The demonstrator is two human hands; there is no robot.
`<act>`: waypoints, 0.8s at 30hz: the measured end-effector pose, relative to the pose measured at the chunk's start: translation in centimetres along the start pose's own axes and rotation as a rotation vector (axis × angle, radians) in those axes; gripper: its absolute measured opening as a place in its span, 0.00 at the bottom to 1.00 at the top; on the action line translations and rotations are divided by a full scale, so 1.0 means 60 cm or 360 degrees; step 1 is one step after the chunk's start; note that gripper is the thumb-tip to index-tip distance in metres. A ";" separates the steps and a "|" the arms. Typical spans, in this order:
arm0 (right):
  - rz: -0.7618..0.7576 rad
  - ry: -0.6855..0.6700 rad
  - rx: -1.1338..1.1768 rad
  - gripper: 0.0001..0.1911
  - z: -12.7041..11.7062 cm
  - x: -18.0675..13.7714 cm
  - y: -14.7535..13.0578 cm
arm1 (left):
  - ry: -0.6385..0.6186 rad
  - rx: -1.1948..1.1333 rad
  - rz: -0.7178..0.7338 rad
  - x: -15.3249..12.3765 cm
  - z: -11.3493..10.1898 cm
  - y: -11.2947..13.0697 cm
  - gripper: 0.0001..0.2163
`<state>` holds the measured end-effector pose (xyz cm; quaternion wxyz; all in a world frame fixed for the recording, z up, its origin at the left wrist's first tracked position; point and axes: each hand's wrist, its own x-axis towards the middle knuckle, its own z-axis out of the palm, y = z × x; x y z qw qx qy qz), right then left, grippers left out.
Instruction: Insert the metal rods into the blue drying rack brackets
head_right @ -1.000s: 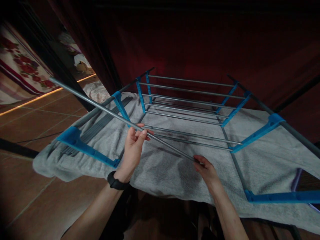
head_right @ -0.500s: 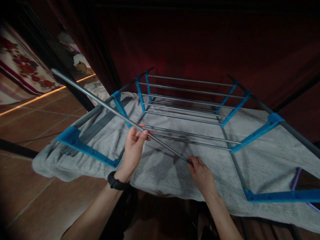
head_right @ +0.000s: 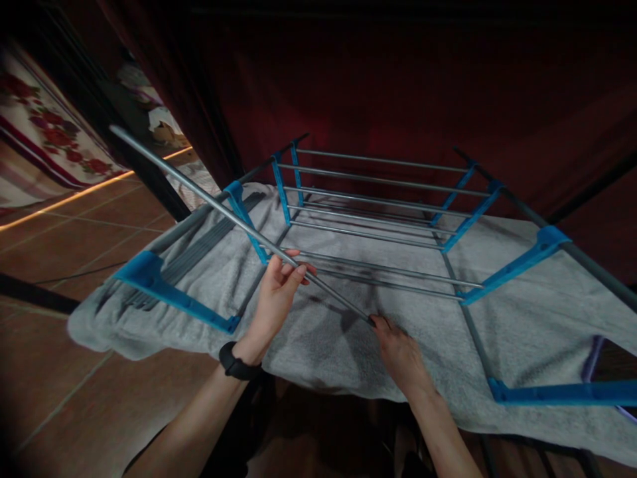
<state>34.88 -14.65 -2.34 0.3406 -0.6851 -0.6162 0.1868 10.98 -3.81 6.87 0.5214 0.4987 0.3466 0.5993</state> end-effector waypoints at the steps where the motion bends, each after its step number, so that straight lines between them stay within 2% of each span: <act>1: 0.0000 0.0002 0.0027 0.13 0.000 -0.001 -0.001 | -0.0004 -0.0003 0.0004 0.000 0.000 -0.002 0.14; 6: 0.0071 -0.0034 0.0238 0.15 0.000 -0.002 -0.009 | -0.0054 0.0008 0.0005 -0.003 0.003 -0.013 0.15; 10: 0.0120 -0.0094 0.0320 0.12 0.005 -0.001 -0.017 | -0.0096 0.0021 -0.0024 -0.010 0.009 -0.017 0.14; 18: -0.0009 -0.0251 0.0055 0.11 0.022 -0.007 -0.029 | -0.0159 0.0010 -0.0088 -0.032 0.030 -0.020 0.13; 24: -0.0058 -0.0340 0.0062 0.11 0.030 -0.011 -0.036 | -0.0274 0.0029 -0.0120 -0.054 0.046 -0.028 0.15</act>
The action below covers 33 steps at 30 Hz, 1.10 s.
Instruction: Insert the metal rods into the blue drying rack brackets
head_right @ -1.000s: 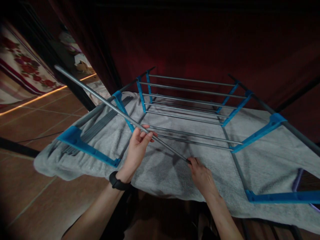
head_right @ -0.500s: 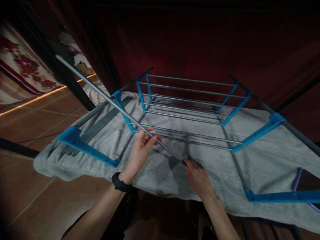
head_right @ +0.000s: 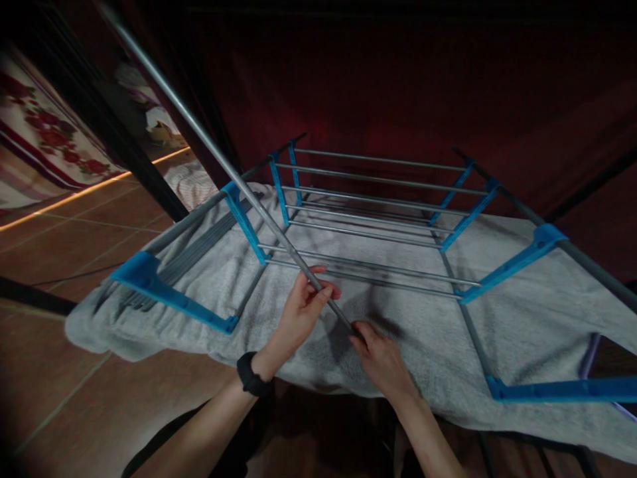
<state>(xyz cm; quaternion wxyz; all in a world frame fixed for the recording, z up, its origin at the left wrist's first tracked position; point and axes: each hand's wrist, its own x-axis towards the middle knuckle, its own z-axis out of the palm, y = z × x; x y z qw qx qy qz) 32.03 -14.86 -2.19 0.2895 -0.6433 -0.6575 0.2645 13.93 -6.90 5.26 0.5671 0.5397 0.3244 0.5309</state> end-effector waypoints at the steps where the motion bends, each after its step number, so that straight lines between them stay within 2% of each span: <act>1: -0.0005 -0.0021 0.0007 0.12 -0.001 0.000 -0.002 | -0.0013 0.0019 0.0004 -0.002 0.001 0.002 0.15; 7: -0.0049 0.0035 0.0056 0.14 -0.019 0.000 -0.010 | -0.0006 0.0177 0.0221 0.005 -0.012 0.032 0.16; 11: -0.0058 0.0093 0.0054 0.14 -0.024 0.000 -0.004 | 0.0054 0.0450 0.0343 0.015 -0.033 0.044 0.17; 15: -0.0076 0.0115 0.0045 0.13 -0.022 0.001 0.001 | 0.0095 0.0630 0.0394 0.021 -0.049 0.044 0.15; 22: -0.0082 0.0125 0.0022 0.13 -0.022 0.002 0.006 | 0.0178 0.0688 0.0458 0.024 -0.058 0.054 0.15; 33: -0.0082 0.0185 -0.0015 0.14 -0.024 0.002 0.006 | 0.0128 0.0891 0.0678 0.030 -0.075 0.043 0.12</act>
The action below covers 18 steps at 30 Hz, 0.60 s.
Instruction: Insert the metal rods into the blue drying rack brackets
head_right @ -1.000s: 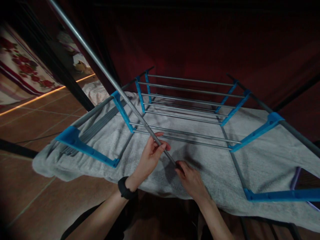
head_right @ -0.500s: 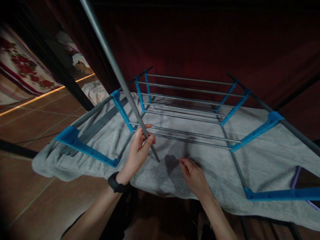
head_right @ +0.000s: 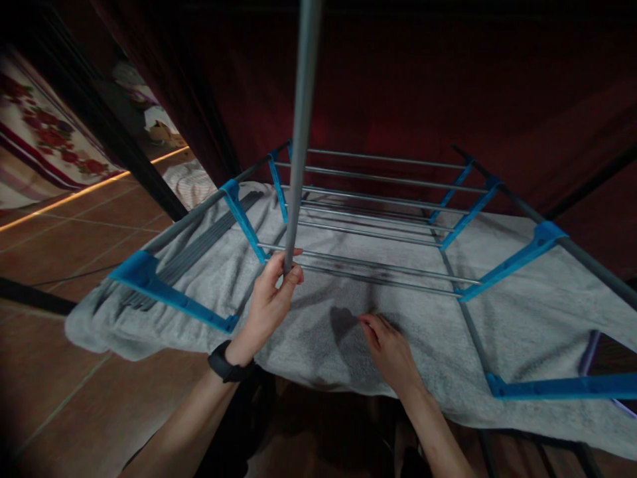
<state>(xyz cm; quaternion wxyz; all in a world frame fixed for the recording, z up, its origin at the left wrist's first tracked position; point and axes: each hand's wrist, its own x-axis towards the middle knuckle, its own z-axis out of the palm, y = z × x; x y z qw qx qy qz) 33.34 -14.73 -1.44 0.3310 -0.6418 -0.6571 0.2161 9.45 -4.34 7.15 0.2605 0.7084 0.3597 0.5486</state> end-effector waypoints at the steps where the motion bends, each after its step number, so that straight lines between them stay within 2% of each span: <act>1: -0.0004 0.0010 -0.0007 0.14 -0.001 0.000 0.000 | 0.0000 0.0017 0.0005 0.000 0.000 0.000 0.12; 6: -0.0015 0.0028 -0.0030 0.14 -0.002 0.001 0.005 | -0.0037 0.0158 -0.0004 -0.002 -0.002 -0.007 0.09; 13: 0.0004 0.0069 -0.0078 0.14 -0.007 0.003 0.007 | -0.0109 0.0252 0.0036 -0.008 -0.002 -0.034 0.10; 18: 0.0019 0.0098 -0.0070 0.14 -0.014 0.003 0.013 | -0.0123 0.0349 -0.0032 -0.008 -0.008 -0.045 0.10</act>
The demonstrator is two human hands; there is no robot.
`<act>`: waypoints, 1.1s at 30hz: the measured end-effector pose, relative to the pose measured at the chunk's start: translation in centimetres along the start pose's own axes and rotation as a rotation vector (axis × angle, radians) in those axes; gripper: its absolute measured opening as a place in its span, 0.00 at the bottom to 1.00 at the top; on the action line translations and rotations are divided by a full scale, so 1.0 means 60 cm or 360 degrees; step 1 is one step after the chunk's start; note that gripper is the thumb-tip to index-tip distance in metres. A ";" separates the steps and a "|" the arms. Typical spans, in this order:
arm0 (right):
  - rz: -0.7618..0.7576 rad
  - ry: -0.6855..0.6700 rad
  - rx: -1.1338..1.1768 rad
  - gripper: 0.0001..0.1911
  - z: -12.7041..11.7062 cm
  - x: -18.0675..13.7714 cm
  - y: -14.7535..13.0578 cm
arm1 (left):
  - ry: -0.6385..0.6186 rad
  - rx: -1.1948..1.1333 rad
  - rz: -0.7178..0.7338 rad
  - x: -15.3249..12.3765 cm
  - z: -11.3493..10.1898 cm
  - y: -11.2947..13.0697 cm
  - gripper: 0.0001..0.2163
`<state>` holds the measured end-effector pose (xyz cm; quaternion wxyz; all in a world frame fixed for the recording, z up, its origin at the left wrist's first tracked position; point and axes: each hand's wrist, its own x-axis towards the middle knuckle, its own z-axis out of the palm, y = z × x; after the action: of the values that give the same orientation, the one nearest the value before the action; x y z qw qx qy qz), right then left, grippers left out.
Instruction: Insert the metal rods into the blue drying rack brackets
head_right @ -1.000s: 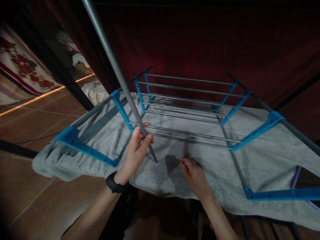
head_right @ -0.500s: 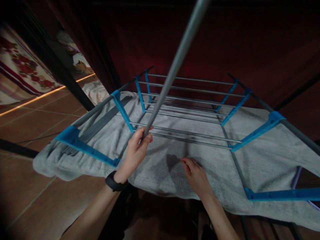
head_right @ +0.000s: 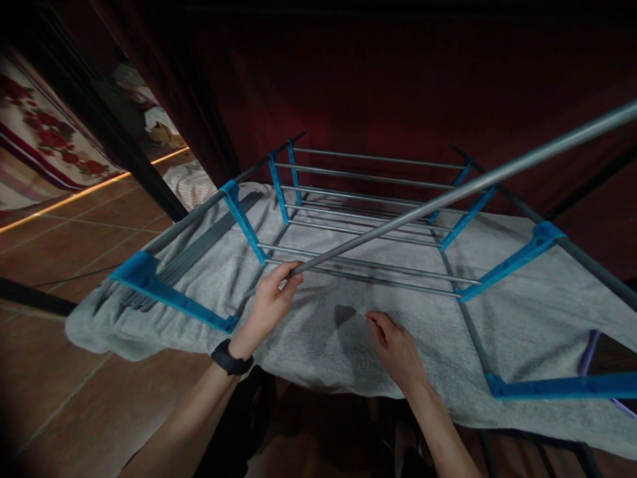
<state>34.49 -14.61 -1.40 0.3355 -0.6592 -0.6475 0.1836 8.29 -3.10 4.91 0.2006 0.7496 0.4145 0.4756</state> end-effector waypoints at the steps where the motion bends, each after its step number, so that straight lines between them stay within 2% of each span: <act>1: 0.0006 0.0001 0.0001 0.14 -0.001 0.000 0.002 | -0.0020 0.0026 -0.0011 0.000 -0.001 -0.001 0.10; 11: 0.0053 0.0033 0.0024 0.15 -0.014 0.005 0.013 | -0.0202 0.0331 0.0011 0.002 -0.017 -0.019 0.12; 24: 0.0116 0.0088 0.0033 0.16 -0.019 0.007 0.022 | -0.0390 0.0505 0.0018 0.006 -0.028 -0.035 0.13; 29: 0.0270 0.0167 0.0157 0.17 -0.025 0.010 0.027 | -0.0516 0.0584 0.0040 0.006 -0.028 -0.029 0.14; 33: 0.0414 0.0292 0.0458 0.19 -0.024 0.017 0.038 | -0.0632 0.0593 0.0092 0.004 -0.023 -0.027 0.17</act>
<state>37.23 -13.79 -1.76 0.4570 -0.6966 -0.4908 0.2551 6.43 -2.09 4.58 0.1231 0.8636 0.4258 0.2402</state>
